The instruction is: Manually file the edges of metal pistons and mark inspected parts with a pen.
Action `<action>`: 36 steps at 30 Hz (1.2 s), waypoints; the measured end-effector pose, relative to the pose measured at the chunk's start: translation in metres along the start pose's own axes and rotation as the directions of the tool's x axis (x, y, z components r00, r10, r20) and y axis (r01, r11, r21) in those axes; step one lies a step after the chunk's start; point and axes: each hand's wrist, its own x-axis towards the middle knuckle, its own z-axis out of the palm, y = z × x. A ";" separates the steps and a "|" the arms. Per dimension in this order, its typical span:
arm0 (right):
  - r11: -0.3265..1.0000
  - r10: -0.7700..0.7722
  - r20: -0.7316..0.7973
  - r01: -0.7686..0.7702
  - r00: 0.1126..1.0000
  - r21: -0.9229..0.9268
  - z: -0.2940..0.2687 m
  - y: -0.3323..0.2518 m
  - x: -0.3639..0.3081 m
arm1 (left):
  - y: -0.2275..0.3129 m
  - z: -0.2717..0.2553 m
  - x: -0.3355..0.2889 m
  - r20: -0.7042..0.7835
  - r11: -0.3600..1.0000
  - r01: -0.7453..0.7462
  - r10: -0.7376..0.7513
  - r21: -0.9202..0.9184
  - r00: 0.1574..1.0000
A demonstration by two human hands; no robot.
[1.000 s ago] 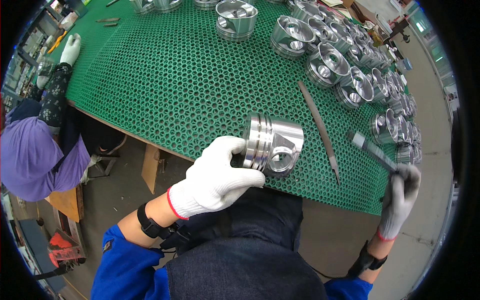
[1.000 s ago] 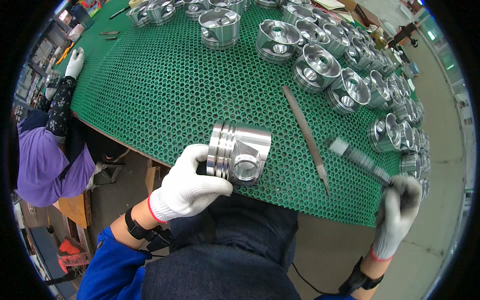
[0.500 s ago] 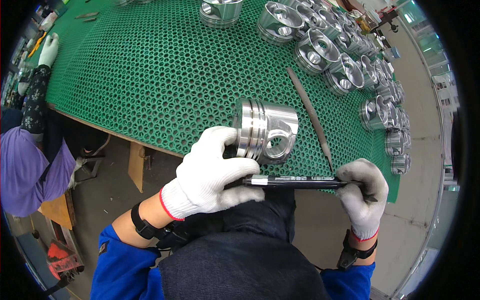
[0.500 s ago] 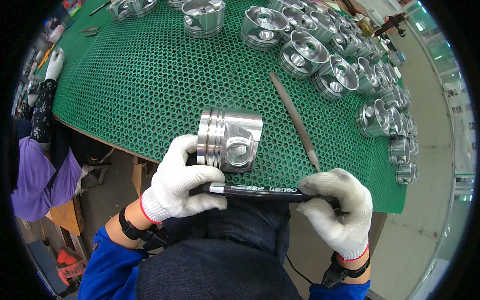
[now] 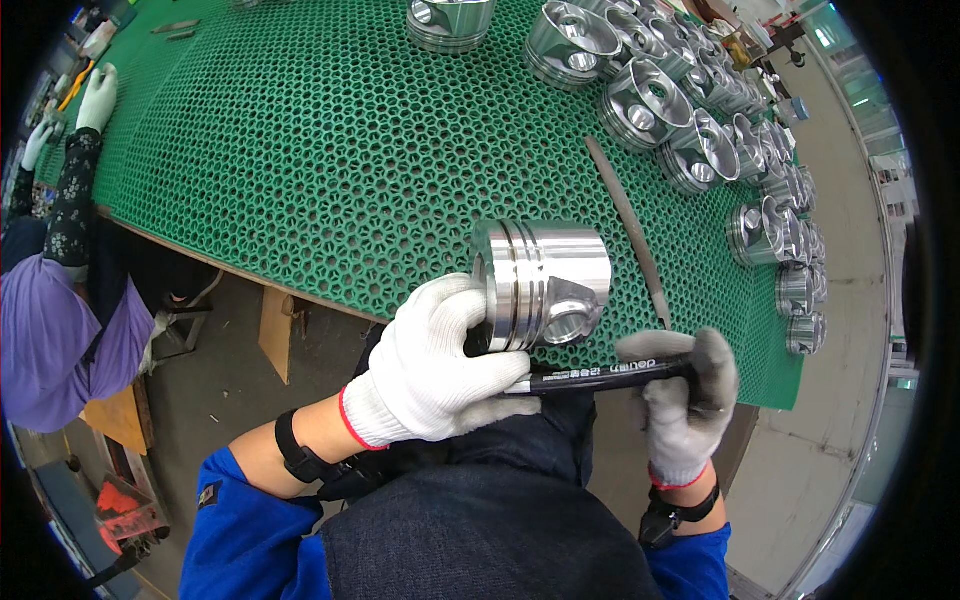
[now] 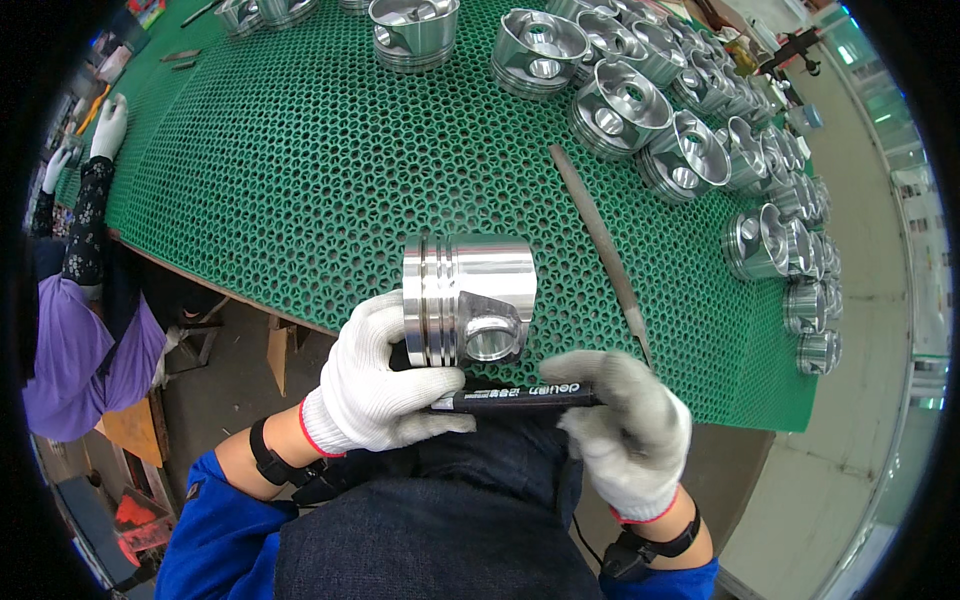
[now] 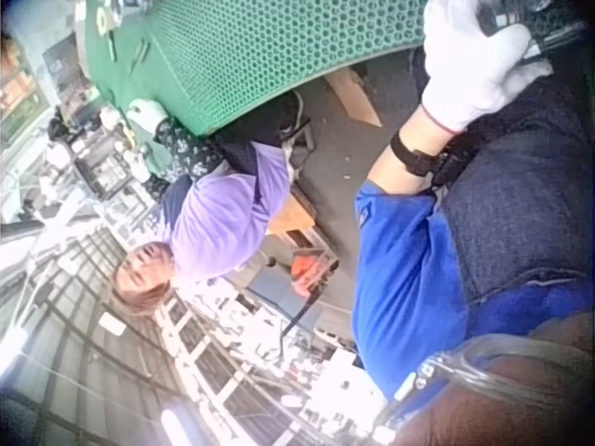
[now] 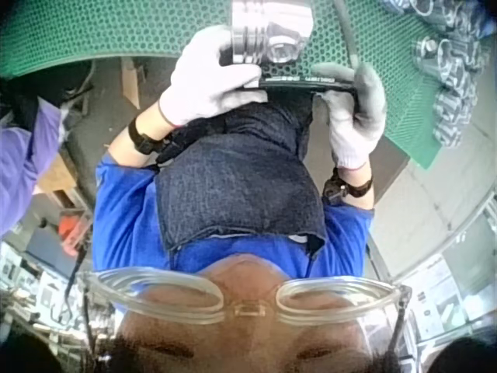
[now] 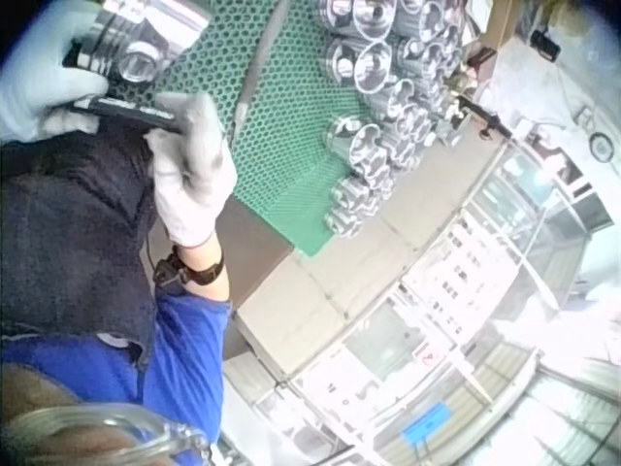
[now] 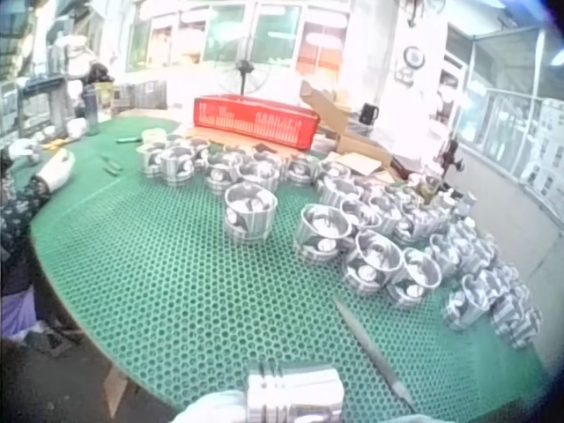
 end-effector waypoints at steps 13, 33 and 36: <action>0.585 0.148 0.536 -0.510 0.831 0.631 -0.018 -0.006 0.004 | -0.001 -0.002 0.000 -0.003 1.000 0.003 -0.003 0.014 1.000; 0.951 -0.180 0.168 0.215 0.969 -0.224 -0.017 -0.048 0.027 | -0.006 -0.003 -0.003 -0.002 0.998 -0.067 0.067 0.014 0.998; 0.847 -0.218 0.471 0.406 0.855 -0.344 -0.001 -0.046 0.056 | -0.006 -0.006 0.002 0.066 0.999 -0.039 0.039 -0.009 0.997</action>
